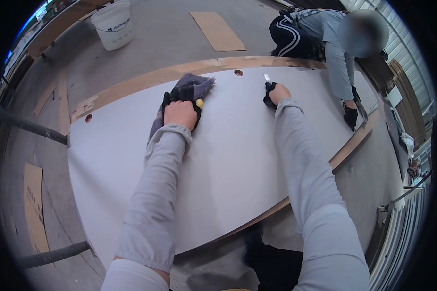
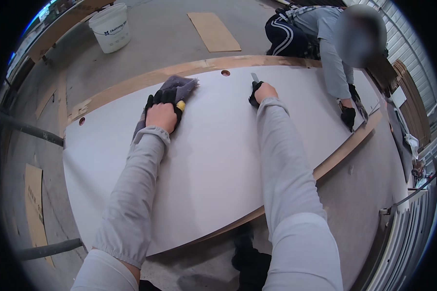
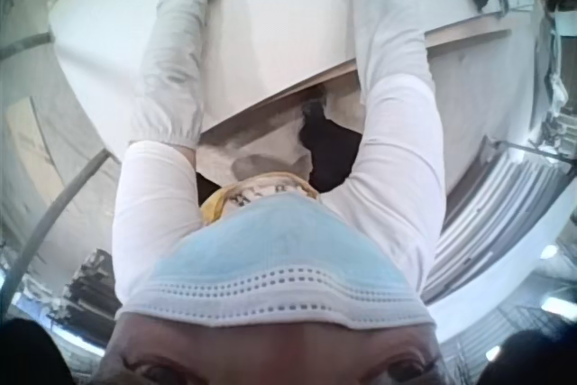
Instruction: The person uses a cloth and a scraper to clean a large white panel. They repeatedly wipe and scrape the surface, moving around the panel to reach different areas. The person also lifts and repositions the panel during the process.
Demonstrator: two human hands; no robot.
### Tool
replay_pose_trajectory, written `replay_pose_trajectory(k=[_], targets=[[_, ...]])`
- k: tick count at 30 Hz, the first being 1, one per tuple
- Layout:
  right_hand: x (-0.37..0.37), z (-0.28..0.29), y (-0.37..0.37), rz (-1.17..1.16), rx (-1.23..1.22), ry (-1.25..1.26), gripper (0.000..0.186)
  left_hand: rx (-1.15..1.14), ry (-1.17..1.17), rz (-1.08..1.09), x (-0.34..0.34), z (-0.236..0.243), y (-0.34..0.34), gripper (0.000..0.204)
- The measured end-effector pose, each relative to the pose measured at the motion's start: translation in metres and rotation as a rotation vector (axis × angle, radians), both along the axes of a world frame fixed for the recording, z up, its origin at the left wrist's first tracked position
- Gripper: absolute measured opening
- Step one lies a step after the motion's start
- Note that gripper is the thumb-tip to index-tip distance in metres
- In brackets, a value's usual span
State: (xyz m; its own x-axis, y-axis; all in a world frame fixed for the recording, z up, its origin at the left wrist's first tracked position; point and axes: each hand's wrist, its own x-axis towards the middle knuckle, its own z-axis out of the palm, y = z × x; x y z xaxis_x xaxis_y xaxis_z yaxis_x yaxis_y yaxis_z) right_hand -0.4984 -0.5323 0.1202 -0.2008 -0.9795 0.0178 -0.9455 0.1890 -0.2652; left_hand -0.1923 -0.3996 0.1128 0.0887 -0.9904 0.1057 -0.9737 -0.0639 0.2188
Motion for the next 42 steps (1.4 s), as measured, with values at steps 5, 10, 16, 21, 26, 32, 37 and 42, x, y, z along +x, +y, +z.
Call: replay_pose_trajectory(k=[5, 10, 16, 21, 26, 32, 37, 42], targets=[[0.044, 0.007, 0.027, 0.099, 0.024, 0.024, 0.029, -0.059, -0.049, 0.059, 0.044, -0.001, 0.030, 0.029], [0.108, 0.010, 0.062, 0.219, 0.076, 0.034, 0.029, 0.025, -0.067, 0.178, 0.097, -0.004, 0.064, 0.037], [0.194, 0.012, 0.116, 0.281, 0.095, 0.010, 0.031, 0.032, -0.057, 0.322, 0.161, 0.005, 0.109, 0.035], [0.248, 0.015, 0.149, 0.376, 0.061, -0.040, 0.034, 0.058, -0.033, 0.438, 0.207, 0.007, 0.136, 0.026], [0.302, 0.017, 0.181, 0.409, 0.062, -0.028, 0.034, 0.026, 0.025, 0.572, 0.239, 0.007, 0.156, 0.026], [0.370, 0.011, 0.216, 0.478, 0.063, -0.076, 0.034, -0.106, 0.054, 0.694, 0.259, -0.001, 0.166, 0.023], [0.420, 0.011, 0.239, 0.543, 0.052, -0.017, 0.032, -0.142, 0.083, 0.781, 0.265, -0.005, 0.165, 0.021], [0.397, 0.002, 0.229, 0.565, 0.039, -0.050, 0.031, -0.131, 0.040, 0.803, 0.288, -0.003, 0.188, 0.023]])
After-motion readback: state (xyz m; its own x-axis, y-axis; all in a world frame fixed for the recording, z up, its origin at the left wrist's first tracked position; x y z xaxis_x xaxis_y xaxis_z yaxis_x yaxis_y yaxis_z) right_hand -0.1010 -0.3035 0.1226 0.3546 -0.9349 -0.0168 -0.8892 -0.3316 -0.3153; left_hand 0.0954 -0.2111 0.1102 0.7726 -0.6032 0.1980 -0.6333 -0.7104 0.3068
